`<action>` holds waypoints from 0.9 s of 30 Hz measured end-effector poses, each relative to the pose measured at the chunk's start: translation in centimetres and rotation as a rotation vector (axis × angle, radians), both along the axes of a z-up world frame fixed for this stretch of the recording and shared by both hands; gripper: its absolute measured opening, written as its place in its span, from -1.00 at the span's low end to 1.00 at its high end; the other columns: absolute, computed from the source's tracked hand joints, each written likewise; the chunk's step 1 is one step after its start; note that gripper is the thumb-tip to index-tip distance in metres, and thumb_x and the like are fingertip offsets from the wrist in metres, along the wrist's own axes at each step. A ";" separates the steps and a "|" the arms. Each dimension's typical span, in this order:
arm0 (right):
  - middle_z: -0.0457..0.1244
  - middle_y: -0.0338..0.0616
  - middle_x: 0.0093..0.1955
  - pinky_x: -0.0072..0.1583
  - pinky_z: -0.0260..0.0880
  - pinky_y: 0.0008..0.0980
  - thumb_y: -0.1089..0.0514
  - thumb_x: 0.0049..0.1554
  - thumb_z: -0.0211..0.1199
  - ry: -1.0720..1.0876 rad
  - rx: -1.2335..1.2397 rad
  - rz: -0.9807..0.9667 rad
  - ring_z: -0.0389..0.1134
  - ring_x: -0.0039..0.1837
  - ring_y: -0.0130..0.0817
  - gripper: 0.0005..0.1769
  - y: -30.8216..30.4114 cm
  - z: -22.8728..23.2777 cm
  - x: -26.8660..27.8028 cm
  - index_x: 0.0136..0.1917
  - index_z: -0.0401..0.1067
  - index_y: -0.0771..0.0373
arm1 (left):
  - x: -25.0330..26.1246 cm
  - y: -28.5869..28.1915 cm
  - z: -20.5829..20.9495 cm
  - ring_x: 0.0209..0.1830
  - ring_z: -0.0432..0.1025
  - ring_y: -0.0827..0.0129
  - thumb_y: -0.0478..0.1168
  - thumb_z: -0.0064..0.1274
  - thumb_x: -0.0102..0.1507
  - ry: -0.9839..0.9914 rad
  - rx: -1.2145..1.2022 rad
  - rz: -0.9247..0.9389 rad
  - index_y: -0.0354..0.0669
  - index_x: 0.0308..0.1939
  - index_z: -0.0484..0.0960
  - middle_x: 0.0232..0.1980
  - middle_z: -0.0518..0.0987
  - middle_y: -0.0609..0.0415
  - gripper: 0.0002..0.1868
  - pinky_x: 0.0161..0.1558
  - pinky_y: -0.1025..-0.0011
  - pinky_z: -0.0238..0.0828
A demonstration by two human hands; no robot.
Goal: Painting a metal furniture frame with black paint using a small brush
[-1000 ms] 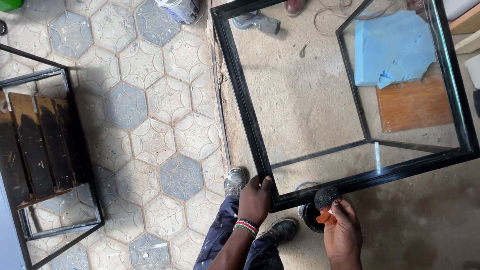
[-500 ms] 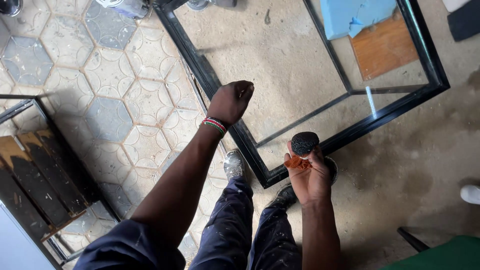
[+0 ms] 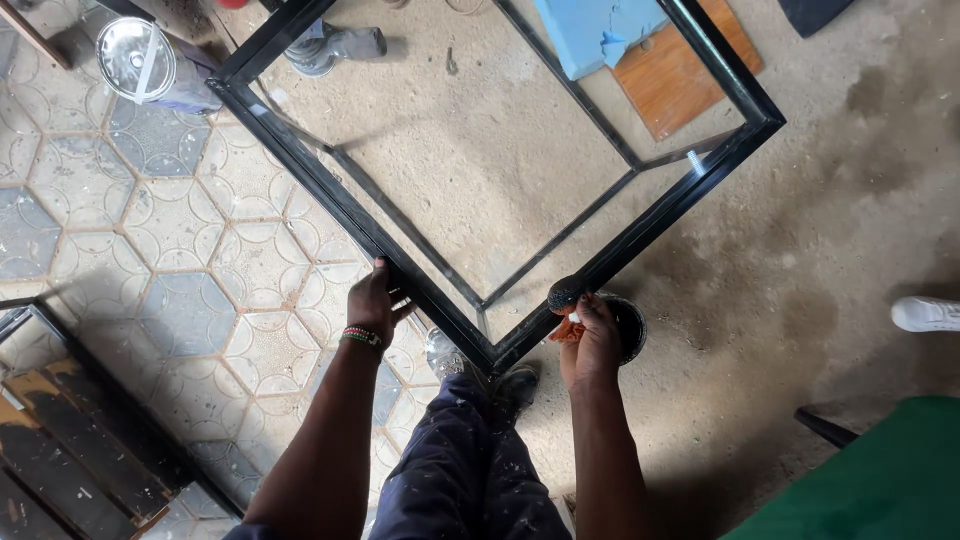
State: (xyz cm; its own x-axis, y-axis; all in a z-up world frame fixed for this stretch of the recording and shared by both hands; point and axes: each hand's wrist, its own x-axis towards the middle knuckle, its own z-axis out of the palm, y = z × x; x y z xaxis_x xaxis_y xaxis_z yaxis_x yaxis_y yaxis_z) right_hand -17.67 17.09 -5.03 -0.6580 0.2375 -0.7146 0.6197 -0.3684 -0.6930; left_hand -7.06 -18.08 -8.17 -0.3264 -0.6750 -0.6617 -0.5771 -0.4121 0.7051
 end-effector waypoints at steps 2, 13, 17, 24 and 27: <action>0.50 -0.29 0.09 0.39 0.60 -0.24 0.12 0.37 0.59 0.011 -0.091 -0.065 0.56 0.27 -0.29 -0.85 0.0 0.0 -0.5 0.20 0.73 -0.01 | -0.2 1.6 1.5 0.16 0.76 -0.10 0.18 0.02 0.71 0.088 0.337 0.144 -0.39 0.39 0.66 0.14 0.79 -0.19 -0.40 0.41 -0.26 0.65; 0.47 -0.33 0.12 0.46 0.65 -0.05 0.16 0.40 0.57 0.061 -0.172 0.125 0.53 0.31 -0.35 -0.80 3.6 -3.8 0.2 0.26 0.66 0.03 | 0.8 2.5 -7.3 0.06 0.79 -0.14 0.34 0.11 0.66 0.081 0.233 0.220 -0.23 0.43 0.64 0.13 0.83 -0.19 -0.32 0.27 -0.49 0.67; 0.43 -0.36 0.00 0.37 0.65 -0.20 0.21 0.40 0.54 0.102 -0.192 0.177 0.51 0.20 -0.44 -0.84 2.9 0.0 -0.1 0.22 0.64 0.06 | 0.7 3.4 -5.6 0.04 0.78 -0.09 0.32 0.11 0.66 0.064 0.232 0.241 -0.25 0.42 0.67 0.12 0.82 -0.20 -0.33 0.25 -0.42 0.71; 0.39 -0.30 -0.07 0.25 0.64 -0.21 0.28 0.41 0.46 0.157 -0.217 0.203 0.50 0.13 -0.38 -0.90 5.2 1.4 -1.5 0.18 0.60 0.16 | 1.7 7.2 -4.1 0.16 0.78 -0.16 0.33 0.06 0.67 0.072 0.290 0.275 -0.24 0.44 0.65 0.21 0.82 -0.24 -0.32 0.32 -0.45 0.69; 0.38 -0.32 -0.08 0.20 0.58 -0.30 0.27 0.42 0.45 0.173 -0.233 0.227 0.48 0.09 -0.41 -0.92 6.5 1.8 -2.5 0.16 0.59 0.16 | 1.1 9.1 -3.0 0.15 0.78 -0.11 0.30 0.03 0.68 0.076 0.305 0.291 -0.23 0.41 0.66 0.18 0.81 -0.20 -0.36 0.32 -0.41 0.71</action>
